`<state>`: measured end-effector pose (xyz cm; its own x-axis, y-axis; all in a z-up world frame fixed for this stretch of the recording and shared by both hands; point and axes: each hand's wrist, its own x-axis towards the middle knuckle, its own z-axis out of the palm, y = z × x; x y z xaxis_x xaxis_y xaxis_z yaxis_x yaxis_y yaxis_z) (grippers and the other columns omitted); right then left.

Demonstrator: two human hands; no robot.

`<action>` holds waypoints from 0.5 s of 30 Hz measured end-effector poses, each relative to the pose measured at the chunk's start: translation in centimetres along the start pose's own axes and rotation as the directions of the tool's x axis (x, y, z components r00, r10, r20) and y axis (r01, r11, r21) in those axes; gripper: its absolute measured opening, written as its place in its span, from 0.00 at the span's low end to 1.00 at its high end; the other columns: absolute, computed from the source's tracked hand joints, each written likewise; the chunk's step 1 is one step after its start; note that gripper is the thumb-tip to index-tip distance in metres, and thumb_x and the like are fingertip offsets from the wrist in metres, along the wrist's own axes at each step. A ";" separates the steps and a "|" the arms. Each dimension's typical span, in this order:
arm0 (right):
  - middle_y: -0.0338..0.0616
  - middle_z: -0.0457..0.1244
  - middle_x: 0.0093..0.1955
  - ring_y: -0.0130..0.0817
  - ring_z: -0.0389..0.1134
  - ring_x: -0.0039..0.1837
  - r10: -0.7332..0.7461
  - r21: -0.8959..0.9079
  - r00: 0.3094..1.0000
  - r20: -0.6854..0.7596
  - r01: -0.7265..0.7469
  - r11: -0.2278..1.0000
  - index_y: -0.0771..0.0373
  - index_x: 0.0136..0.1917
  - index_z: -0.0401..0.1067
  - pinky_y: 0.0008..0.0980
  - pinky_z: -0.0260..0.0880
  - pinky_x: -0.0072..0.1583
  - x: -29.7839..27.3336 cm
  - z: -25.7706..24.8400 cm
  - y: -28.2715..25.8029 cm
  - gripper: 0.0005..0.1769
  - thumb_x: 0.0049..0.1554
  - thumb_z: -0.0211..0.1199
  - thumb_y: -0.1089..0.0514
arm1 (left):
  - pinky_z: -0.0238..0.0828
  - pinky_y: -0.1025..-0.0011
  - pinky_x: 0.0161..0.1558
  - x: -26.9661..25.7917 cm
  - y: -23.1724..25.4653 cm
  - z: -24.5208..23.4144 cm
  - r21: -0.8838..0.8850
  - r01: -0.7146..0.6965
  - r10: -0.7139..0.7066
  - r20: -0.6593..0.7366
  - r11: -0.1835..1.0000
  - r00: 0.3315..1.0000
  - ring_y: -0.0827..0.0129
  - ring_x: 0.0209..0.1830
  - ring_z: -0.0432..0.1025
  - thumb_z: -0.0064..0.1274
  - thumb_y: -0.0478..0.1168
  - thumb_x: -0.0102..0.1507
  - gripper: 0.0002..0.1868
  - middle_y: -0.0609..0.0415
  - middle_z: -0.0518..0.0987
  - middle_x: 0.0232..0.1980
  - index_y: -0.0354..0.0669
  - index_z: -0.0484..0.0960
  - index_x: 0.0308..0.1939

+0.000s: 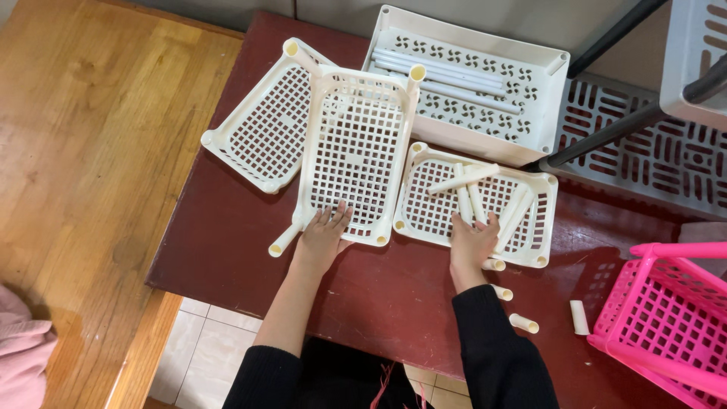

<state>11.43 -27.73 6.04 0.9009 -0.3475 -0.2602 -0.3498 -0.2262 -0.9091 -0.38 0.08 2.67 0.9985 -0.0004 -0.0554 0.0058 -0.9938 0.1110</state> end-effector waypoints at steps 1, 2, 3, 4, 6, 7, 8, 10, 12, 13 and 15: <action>0.60 0.56 0.64 0.38 0.66 0.55 -0.177 -0.086 0.984 -0.013 0.175 0.981 0.70 0.77 0.49 0.33 0.73 0.51 -1.4 0.2 -0.3 0.45 0.54 0.69 0.62 | 0.53 0.60 0.73 -0.1 -0.1 0.1 0.001 -0.007 0.007 -0.010 1.000 1.000 0.58 0.74 0.61 0.54 0.56 0.63 0.41 0.55 0.61 0.79 0.49 0.61 0.76; 0.66 0.53 0.65 0.40 0.65 0.58 -0.348 -0.172 0.937 -0.009 0.342 0.924 0.71 0.76 0.50 0.34 0.75 0.55 -3.0 0.6 -0.6 0.43 0.54 0.68 0.63 | 0.53 0.60 0.73 -0.2 -0.3 0.1 -0.008 -0.001 0.001 -0.016 1.000 1.000 0.58 0.74 0.62 0.54 0.56 0.62 0.41 0.55 0.61 0.79 0.49 0.61 0.76; 0.66 0.54 0.69 0.43 0.62 0.63 -0.471 -0.261 0.877 0.092 0.478 0.839 0.70 0.77 0.51 0.41 0.70 0.62 -4.7 1.0 -0.9 0.39 0.58 0.66 0.62 | 0.53 0.61 0.73 -0.2 -0.2 0.1 -0.019 0.003 -0.003 -0.024 1.000 1.000 0.58 0.74 0.62 0.55 0.56 0.62 0.41 0.55 0.61 0.79 0.49 0.61 0.76; 0.66 0.54 0.72 0.46 0.60 0.68 -0.570 -0.330 0.796 0.204 0.604 0.726 0.69 0.77 0.53 0.48 0.65 0.69 -6.4 1.4 -1.2 0.36 0.61 0.63 0.60 | 0.53 0.61 0.74 -0.1 0.0 0.1 -0.031 0.007 -0.008 -0.033 0.999 0.999 0.59 0.75 0.62 0.55 0.56 0.62 0.42 0.55 0.61 0.79 0.49 0.61 0.77; 0.56 0.56 0.77 0.48 0.56 0.80 -0.664 -0.156 0.491 0.564 0.853 0.498 0.66 0.78 0.54 0.48 0.57 0.79 -8.9 3.0 -2.2 0.34 0.61 0.59 0.59 | 0.53 0.60 0.73 0.0 0.0 -0.3 -0.018 0.003 -0.003 0.005 1.000 1.000 0.57 0.75 0.61 0.56 0.54 0.62 0.42 0.54 0.60 0.79 0.48 0.60 0.76; 0.57 0.53 0.78 0.48 0.52 0.81 -0.613 -0.141 0.388 0.688 0.900 0.412 0.68 0.79 0.53 0.48 0.53 0.79 -9.9 3.9 -2.7 0.40 0.57 0.60 0.58 | 0.52 0.59 0.73 0.0 0.1 -0.4 -0.011 0.001 -0.001 0.026 1.000 1.000 0.57 0.75 0.60 0.56 0.54 0.62 0.42 0.53 0.59 0.79 0.48 0.60 0.76; 0.58 0.51 0.80 0.48 0.49 0.82 -0.538 -0.110 0.280 0.795 0.939 0.325 0.69 0.80 0.51 0.47 0.49 0.80 -10.9 4.8 -3.0 0.45 0.53 0.61 0.56 | 0.52 0.60 0.74 -0.1 0.0 -0.5 -0.010 0.001 0.000 0.037 1.000 0.999 0.56 0.75 0.60 0.56 0.52 0.62 0.42 0.53 0.59 0.79 0.47 0.59 0.77; 0.57 0.47 0.82 0.45 0.46 0.81 -0.370 -0.274 0.343 0.863 0.935 0.227 0.68 0.80 0.49 0.48 0.45 0.78 -12.0 6.5 -3.5 0.52 0.47 0.64 0.51 | 0.51 0.61 0.74 -0.2 0.1 -0.9 -0.013 0.000 0.001 0.062 1.000 0.998 0.55 0.76 0.59 0.57 0.49 0.61 0.42 0.52 0.57 0.80 0.47 0.59 0.77; 0.56 0.45 0.82 0.43 0.45 0.81 -0.230 -0.378 0.396 0.889 0.918 0.117 0.68 0.79 0.48 0.47 0.43 0.77 -12.2 7.8 -3.5 0.54 0.46 0.65 0.46 | 0.50 0.62 0.75 -0.1 0.0 -1.7 -0.041 -0.005 0.009 0.107 0.999 0.994 0.54 0.77 0.56 0.57 0.47 0.61 0.43 0.52 0.56 0.81 0.48 0.58 0.78; 0.56 0.45 0.82 0.43 0.45 0.81 -0.179 -0.405 0.411 0.894 0.912 0.069 0.69 0.79 0.48 0.47 0.43 0.77 -12.2 8.4 -3.3 0.53 0.48 0.65 0.44 | 0.49 0.63 0.75 0.0 -0.1 -2.4 -0.053 -0.008 0.014 0.128 0.999 0.992 0.54 0.78 0.55 0.57 0.45 0.61 0.43 0.52 0.55 0.81 0.48 0.57 0.78; 0.55 0.47 0.81 0.42 0.46 0.81 -0.178 -0.422 0.418 0.891 0.906 0.017 0.69 0.78 0.51 0.47 0.46 0.76 -11.9 9.1 -2.5 0.50 0.52 0.63 0.41 | 0.47 0.63 0.76 0.1 -0.2 -4.1 -0.084 0.004 0.015 0.222 0.996 0.975 0.55 0.79 0.53 0.56 0.43 0.59 0.45 0.53 0.53 0.82 0.48 0.55 0.79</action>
<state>3.94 -14.75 8.39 0.6680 0.7053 -0.2373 0.7018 -0.7031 -0.1143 -0.01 0.73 6.74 0.9614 -0.0398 -0.2723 0.0142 -0.9810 0.1936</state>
